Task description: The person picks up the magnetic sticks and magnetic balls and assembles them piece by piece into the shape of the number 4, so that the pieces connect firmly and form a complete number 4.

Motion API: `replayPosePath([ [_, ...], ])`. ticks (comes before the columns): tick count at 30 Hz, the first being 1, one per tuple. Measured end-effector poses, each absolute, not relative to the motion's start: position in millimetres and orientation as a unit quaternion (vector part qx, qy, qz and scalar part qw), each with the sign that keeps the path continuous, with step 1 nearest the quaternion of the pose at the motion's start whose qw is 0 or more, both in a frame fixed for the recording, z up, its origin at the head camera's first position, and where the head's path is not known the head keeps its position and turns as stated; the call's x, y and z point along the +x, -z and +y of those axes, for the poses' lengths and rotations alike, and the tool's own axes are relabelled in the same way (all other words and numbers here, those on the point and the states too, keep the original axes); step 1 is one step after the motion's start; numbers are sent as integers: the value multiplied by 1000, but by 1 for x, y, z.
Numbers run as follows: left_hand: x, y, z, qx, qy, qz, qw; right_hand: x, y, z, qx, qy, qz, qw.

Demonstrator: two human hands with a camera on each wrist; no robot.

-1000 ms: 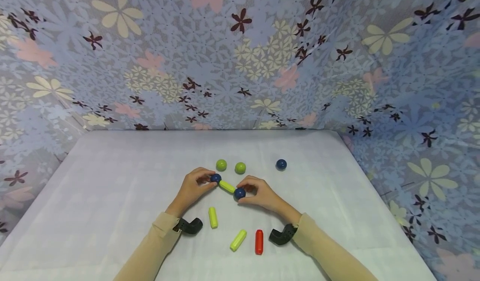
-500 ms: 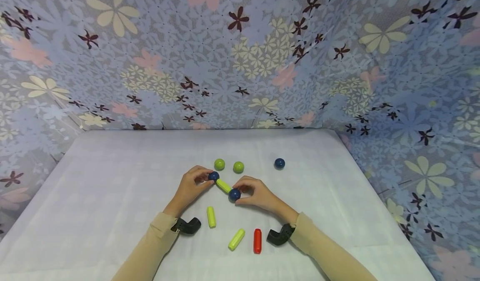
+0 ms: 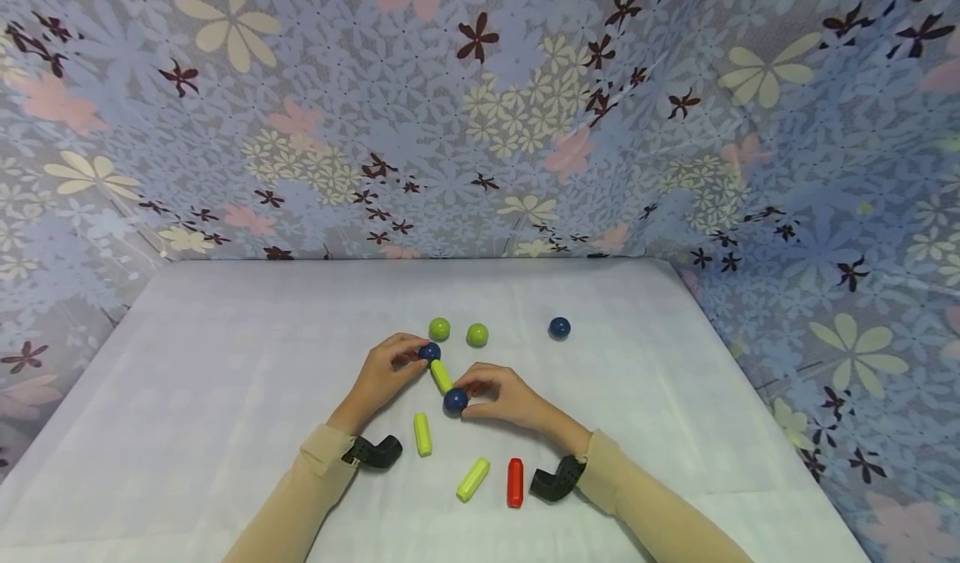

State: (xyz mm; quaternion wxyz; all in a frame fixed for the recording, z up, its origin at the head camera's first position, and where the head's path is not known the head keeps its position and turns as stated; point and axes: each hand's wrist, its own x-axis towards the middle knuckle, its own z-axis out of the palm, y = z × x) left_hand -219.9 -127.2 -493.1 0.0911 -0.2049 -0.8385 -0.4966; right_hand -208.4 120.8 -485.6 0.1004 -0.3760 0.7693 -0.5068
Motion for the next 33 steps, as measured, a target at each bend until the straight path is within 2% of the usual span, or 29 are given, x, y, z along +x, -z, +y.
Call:
replayPosePath([
  [8, -219, 491, -124, -211, 502, -834, 90, -203, 484, 113, -397, 502, 764, 87],
  [16, -217, 491, -128, -194, 496, -844, 64, -188, 455, 103, -392, 493, 770, 99],
  [26, -218, 491, -128, -193, 491, -848, 58, -198, 482, 103, -400, 497, 763, 103],
  [33, -220, 493, -126, -198, 492, -846, 60, -197, 483, 110, -383, 479, 783, 106],
])
